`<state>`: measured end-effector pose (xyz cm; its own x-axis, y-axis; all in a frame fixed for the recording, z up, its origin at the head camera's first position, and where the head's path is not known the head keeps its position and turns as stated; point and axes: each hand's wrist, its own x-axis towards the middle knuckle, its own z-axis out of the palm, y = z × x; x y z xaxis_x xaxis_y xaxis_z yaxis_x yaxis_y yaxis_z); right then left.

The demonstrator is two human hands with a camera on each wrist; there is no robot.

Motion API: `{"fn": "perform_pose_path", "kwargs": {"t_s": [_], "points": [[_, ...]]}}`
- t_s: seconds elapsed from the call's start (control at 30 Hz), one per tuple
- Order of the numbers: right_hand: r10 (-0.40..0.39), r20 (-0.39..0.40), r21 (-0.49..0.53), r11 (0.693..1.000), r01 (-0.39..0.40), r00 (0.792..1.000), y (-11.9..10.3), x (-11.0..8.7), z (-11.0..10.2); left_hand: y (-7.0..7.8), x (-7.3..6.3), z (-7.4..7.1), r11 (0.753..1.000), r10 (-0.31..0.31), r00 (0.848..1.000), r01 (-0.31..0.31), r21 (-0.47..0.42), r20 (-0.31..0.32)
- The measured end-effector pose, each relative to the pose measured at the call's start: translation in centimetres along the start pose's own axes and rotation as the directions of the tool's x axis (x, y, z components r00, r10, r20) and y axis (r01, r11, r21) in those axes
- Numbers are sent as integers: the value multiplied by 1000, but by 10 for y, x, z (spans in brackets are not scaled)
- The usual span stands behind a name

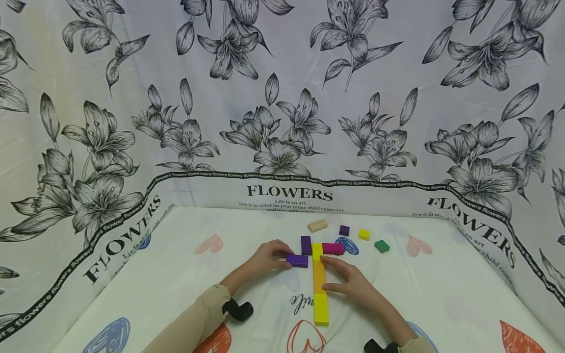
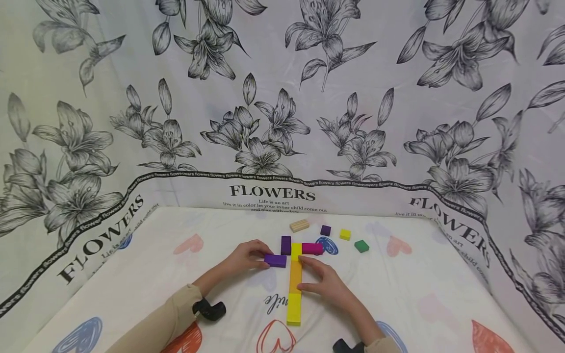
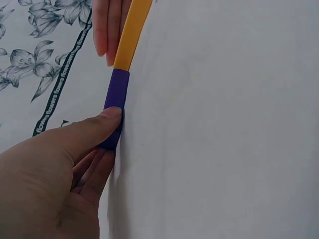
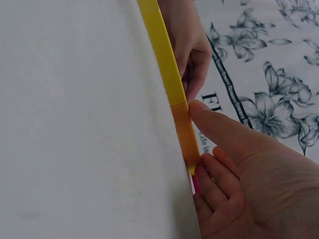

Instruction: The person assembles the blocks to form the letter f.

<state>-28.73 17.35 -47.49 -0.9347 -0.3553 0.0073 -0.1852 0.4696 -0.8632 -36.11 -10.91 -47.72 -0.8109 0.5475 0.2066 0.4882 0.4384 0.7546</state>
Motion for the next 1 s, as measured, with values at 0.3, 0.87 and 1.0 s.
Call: {"fn": "perform_pose_path", "kwargs": {"t_s": [0.3,0.87,1.0], "points": [[-3,2,-5,1000,3,1000,2,0,-1,3,9,5,999,-24,1000,24,31,-8],[-51,27,13,999,50,998,4,-1,-2,-1,16,8,999,-13,998,15,39,-60],[-54,27,10,999,53,998,4,-1,-2,-3,19,8,999,-8,997,12,50,-71]]}}
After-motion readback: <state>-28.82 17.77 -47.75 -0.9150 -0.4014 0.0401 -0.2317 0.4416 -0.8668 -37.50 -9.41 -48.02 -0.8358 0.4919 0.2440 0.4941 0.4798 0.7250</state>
